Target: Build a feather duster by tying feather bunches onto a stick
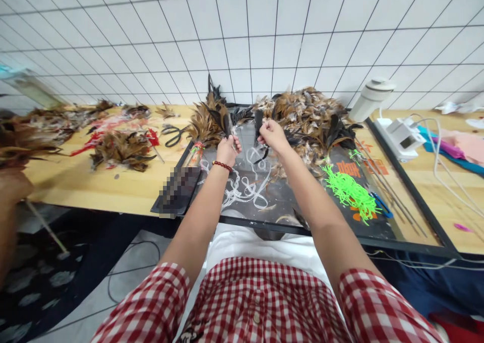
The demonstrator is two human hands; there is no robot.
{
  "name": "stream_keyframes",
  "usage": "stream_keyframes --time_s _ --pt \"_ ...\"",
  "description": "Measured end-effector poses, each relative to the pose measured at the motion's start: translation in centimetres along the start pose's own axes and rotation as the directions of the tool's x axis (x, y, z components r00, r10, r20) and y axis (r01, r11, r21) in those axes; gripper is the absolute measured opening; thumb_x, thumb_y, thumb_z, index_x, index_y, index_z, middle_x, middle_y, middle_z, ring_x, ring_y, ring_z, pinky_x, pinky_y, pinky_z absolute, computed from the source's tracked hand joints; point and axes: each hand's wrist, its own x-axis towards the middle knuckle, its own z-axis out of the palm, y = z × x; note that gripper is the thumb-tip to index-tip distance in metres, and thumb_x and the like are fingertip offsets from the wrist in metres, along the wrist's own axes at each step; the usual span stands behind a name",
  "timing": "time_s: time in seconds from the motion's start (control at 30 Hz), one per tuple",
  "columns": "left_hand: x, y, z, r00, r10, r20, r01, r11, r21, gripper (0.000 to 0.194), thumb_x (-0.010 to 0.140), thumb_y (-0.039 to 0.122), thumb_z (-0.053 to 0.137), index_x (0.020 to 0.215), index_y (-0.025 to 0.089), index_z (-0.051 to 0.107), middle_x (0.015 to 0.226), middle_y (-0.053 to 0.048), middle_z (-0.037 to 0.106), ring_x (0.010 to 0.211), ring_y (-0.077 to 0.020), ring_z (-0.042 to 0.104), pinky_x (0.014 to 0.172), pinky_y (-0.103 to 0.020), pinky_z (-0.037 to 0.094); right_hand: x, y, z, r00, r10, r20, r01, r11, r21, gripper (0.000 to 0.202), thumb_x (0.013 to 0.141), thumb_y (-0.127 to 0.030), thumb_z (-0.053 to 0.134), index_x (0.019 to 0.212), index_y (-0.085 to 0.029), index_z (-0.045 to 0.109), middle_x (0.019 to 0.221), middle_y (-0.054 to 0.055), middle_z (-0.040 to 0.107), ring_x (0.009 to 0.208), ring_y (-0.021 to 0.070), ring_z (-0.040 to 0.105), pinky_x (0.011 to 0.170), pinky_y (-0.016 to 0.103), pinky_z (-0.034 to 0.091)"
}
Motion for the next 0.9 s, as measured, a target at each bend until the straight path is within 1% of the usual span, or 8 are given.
stream_keyframes --time_s 0.1,0.23,0.37,0.53,0.6,0.7,0.8,0.9 --pt "-0.1 -0.6 0.5 0.997 -0.043 0.059 0.043 0.999 0.005 0.027 0.104 0.023 0.046 0.079 0.016 0.054 0.068 -0.001 0.062 0.061 -0.0078 0.062 0.068 -0.021 0.053 0.3 0.0 -0.7 0.997 -0.029 -0.071 0.038 0.990 0.133 0.026 0.100 -0.037 0.044 0.115 -0.021 0.058 0.081 0.004 0.069 0.076 0.0180 0.073 0.074 0.030 0.059" --pt "0.3 -1.1 0.5 0.997 0.052 0.056 -0.054 0.998 0.043 0.021 0.098 0.021 0.058 0.078 0.014 0.062 0.077 -0.006 0.071 0.073 -0.0117 0.069 0.076 -0.024 0.054 -0.5 -0.7 -1.3 0.985 -0.155 -0.081 0.144 0.982 -0.123 0.036 0.098 -0.048 0.050 0.121 -0.021 0.058 0.097 0.008 0.072 0.091 0.0219 0.073 0.081 0.032 0.057" --pt "0.6 -0.7 0.2 0.974 0.223 0.033 -0.224 0.974 0.037 0.015 0.093 0.017 0.065 0.078 0.016 0.067 0.085 -0.005 0.074 0.086 -0.0126 0.072 0.081 -0.022 0.053 -1.2 -2.1 -1.9 0.969 -0.234 -0.073 0.204 0.937 -0.285 0.038 0.099 -0.043 0.046 0.127 -0.020 0.059 0.103 0.009 0.073 0.098 0.0242 0.072 0.086 0.033 0.054" --pt "-0.8 -0.3 0.7 0.967 -0.024 0.255 0.014 0.999 0.042 0.016 0.093 0.022 0.068 0.080 0.015 0.062 0.065 0.001 0.060 0.058 -0.0088 0.059 0.060 -0.020 0.048 -0.5 -3.2 -1.7 0.957 -0.287 0.052 0.290 0.914 -0.284 0.035 0.097 -0.033 0.048 0.124 -0.018 0.064 0.102 0.008 0.074 0.094 0.0223 0.071 0.085 0.031 0.054" --pt "-1.2 -0.3 0.9 0.970 -0.070 0.233 0.062 0.997 0.039 0.020 0.094 0.025 0.068 0.079 0.015 0.059 0.059 0.005 0.047 0.047 -0.0045 0.044 0.050 -0.016 0.037 0.4 -2.3 -2.0 0.956 -0.266 0.127 0.293 0.907 -0.304 0.035 0.095 -0.030 0.050 0.123 -0.018 0.067 0.104 0.008 0.075 0.095 0.0221 0.071 0.086 0.032 0.054" --pt "-1.1 -0.4 0.9 0.989 -0.068 0.134 0.069 0.998 -0.002 0.022 0.099 0.025 0.061 0.080 0.014 0.058 0.061 0.007 0.039 0.045 -0.0019 0.031 0.044 -0.014 0.024 1.6 0.5 -2.9 0.961 -0.160 0.228 0.255 0.835 -0.488 0.035 0.090 -0.022 0.055 0.120 -0.016 0.072 0.112 0.011 0.076 0.104 0.0247 0.069 0.094 0.034 0.052" --pt "-0.8 -0.3 0.9 0.995 -0.081 0.053 0.082 0.996 -0.036 0.028 0.103 0.018 0.049 0.076 0.014 0.054 0.064 0.005 0.040 0.046 -0.0016 0.033 0.044 -0.014 0.025 1.8 3.4 -3.8 0.942 -0.064 0.329 0.281 0.686 -0.671 0.037 0.086 -0.017 0.058 0.120 -0.017 0.074 0.130 0.014 0.070 0.121 0.0298 0.061 0.104 0.039 0.045" --pt "-0.8 -0.3 0.8 0.998 -0.064 0.019 0.064 0.998 -0.025 0.031 0.106 0.018 0.041 0.076 0.016 0.050 0.066 0.004 0.045 0.048 -0.0024 0.041 0.047 -0.013 0.032 1.3 4.4 -4.6 0.931 -0.138 0.338 0.349 0.612 -0.709 0.032 0.090 -0.020 0.056 0.115 -0.020 0.076 0.143 0.012 0.064 0.132 0.0339 0.052 0.110 0.049 0.038"
